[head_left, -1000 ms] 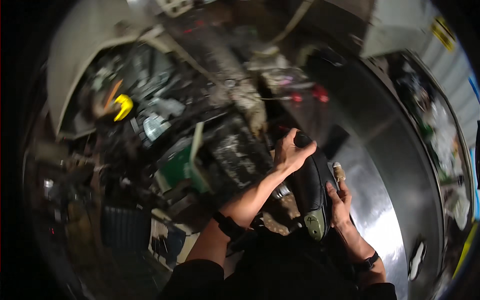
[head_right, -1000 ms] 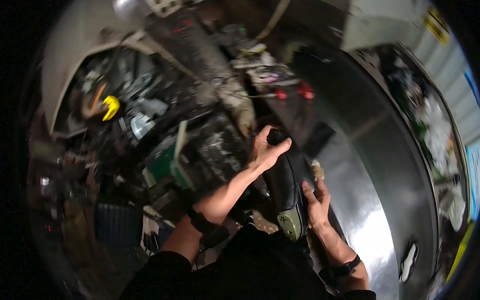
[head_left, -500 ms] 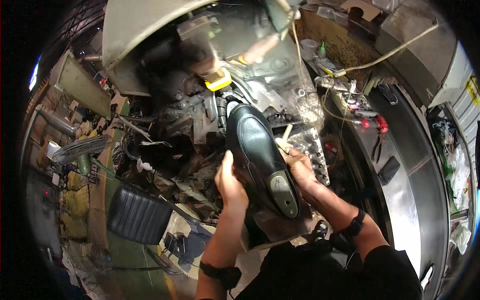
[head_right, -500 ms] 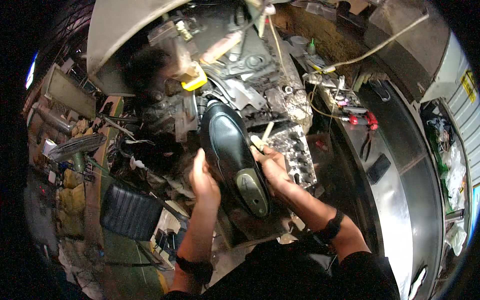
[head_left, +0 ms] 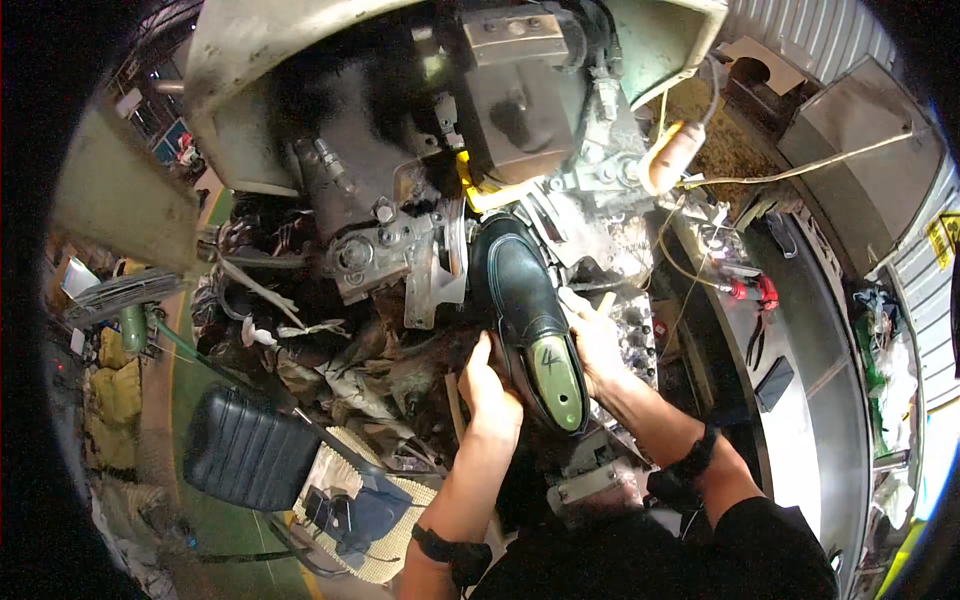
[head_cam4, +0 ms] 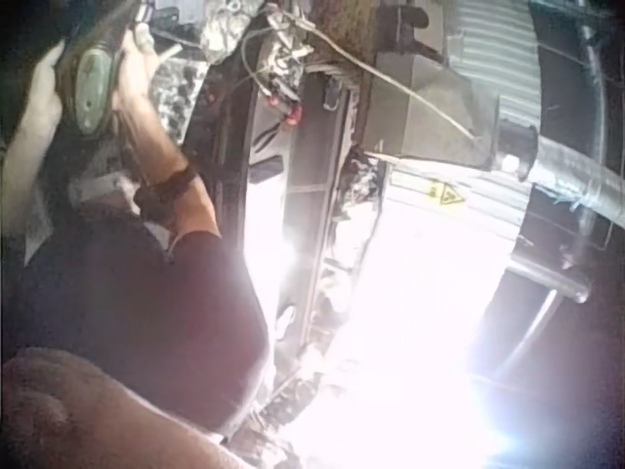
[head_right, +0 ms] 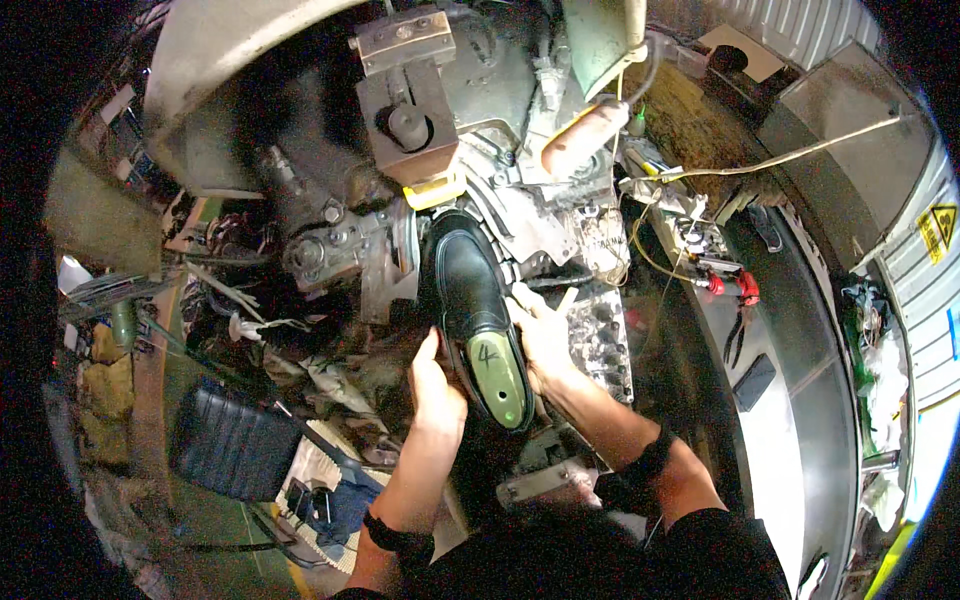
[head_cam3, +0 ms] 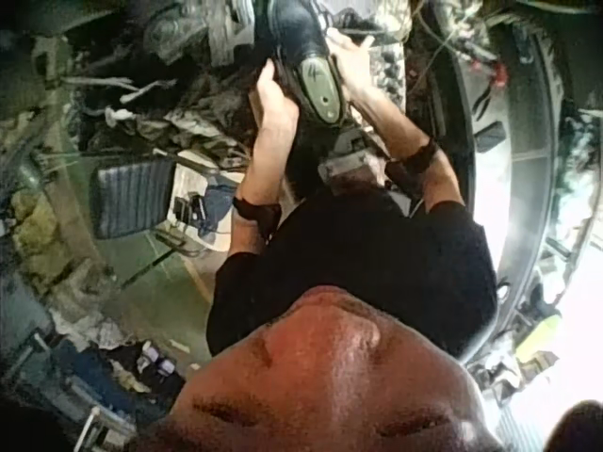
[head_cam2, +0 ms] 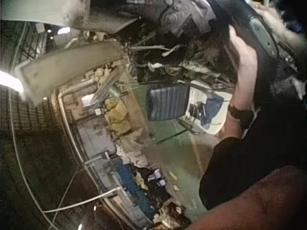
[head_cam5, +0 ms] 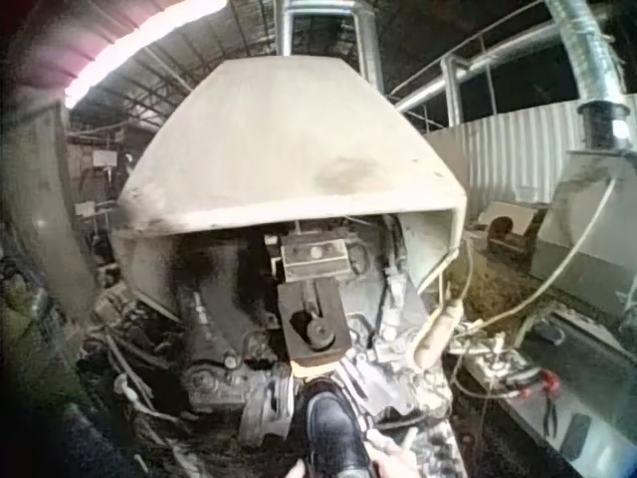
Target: Operating a shoe lasting machine to shape leather uppers and placing them on a conveyor belt.
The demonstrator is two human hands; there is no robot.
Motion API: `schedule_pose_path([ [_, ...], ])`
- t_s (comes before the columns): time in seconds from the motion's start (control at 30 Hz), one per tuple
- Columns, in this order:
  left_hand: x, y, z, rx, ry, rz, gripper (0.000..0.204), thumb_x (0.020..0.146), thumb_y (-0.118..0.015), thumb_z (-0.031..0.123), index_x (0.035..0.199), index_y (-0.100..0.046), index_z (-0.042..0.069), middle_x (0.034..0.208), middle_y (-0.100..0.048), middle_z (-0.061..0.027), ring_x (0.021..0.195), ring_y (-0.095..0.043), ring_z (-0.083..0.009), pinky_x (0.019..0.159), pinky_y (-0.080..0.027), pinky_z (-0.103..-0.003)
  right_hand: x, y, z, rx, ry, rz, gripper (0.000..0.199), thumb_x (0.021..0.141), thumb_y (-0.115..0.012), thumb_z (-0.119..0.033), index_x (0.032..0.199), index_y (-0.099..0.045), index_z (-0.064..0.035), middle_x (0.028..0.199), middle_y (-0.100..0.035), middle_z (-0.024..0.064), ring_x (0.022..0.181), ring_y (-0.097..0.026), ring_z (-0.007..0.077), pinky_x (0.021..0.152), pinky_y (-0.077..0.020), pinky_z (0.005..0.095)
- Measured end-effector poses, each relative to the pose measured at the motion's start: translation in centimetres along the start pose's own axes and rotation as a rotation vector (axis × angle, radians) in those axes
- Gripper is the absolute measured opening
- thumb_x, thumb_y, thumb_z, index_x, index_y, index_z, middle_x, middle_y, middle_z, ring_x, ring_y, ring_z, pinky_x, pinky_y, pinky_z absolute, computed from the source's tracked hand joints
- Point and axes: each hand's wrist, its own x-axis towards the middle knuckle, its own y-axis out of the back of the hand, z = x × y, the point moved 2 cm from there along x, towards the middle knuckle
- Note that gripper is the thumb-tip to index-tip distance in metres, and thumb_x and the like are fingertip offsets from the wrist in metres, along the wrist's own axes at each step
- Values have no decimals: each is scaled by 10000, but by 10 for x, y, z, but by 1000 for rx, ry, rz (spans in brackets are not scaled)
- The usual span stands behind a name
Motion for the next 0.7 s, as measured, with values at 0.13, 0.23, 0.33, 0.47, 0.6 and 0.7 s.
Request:
schedule_pose_path([
  [0.13, 5, -5, -3, -29, 42, 15, 285, 1016, -537, 273, 1127, -684, 56, 1141, -710, -106, 1048, -654, -262, 976, -500, -409, 3, 1, -2, -109, 24, 40, 554, 925, -699, -123, 1406, -489, 54, 1434, -535, 155, 1304, -498, 214, 1225, -198, 387],
  [0.23, 8, -6, -5, -44, 60, 27, 301, 1021, -529, 267, 1164, -666, 41, 1177, -699, -112, 1069, -652, -266, 988, -497, -414, 3, 0, -5, -163, 36, 86, 543, 920, -699, -113, 1400, -501, 47, 1438, -531, 154, 1312, -490, 217, 1220, -201, 380],
  [0.33, 11, -6, -11, -44, 23, 9, 303, 1017, -545, 250, 1203, -644, 31, 1200, -676, -117, 1081, -639, -265, 983, -497, -414, 10, 9, -2, -102, 29, 49, 527, 919, -696, -109, 1389, -514, 47, 1444, -529, 148, 1319, -483, 215, 1225, -174, 377],
  [0.47, 32, 10, -20, 99, -193, 64, 316, 1036, -544, 258, 1220, -643, 21, 1189, -689, -95, 1056, -646, -243, 966, -492, -367, 17, 8, 0, -185, 117, 14, 518, 918, -693, -120, 1381, -526, 40, 1431, -545, 138, 1349, -455, 190, 1242, 1, 385],
  [0.6, 33, 4, -22, 176, -217, 129, 334, 1047, -535, 289, 1201, -651, 15, 1162, -691, -73, 1037, -638, -210, 949, -485, -345, 20, 11, 1, -282, 162, -4, 541, 913, -699, -153, 1396, -529, 20, 1442, -539, 134, 1389, -404, 196, 1236, 56, 381],
  [0.7, 41, 11, -27, 109, -283, 129, 261, 998, -645, 259, 1042, -679, 4, 1040, -695, -68, 927, -640, -186, 848, -518, -343, 24, 10, 4, -347, 211, 14, 546, 912, -700, -172, 1396, -534, 17, 1456, -526, 137, 1420, -359, 201, 1228, 88, 367],
])
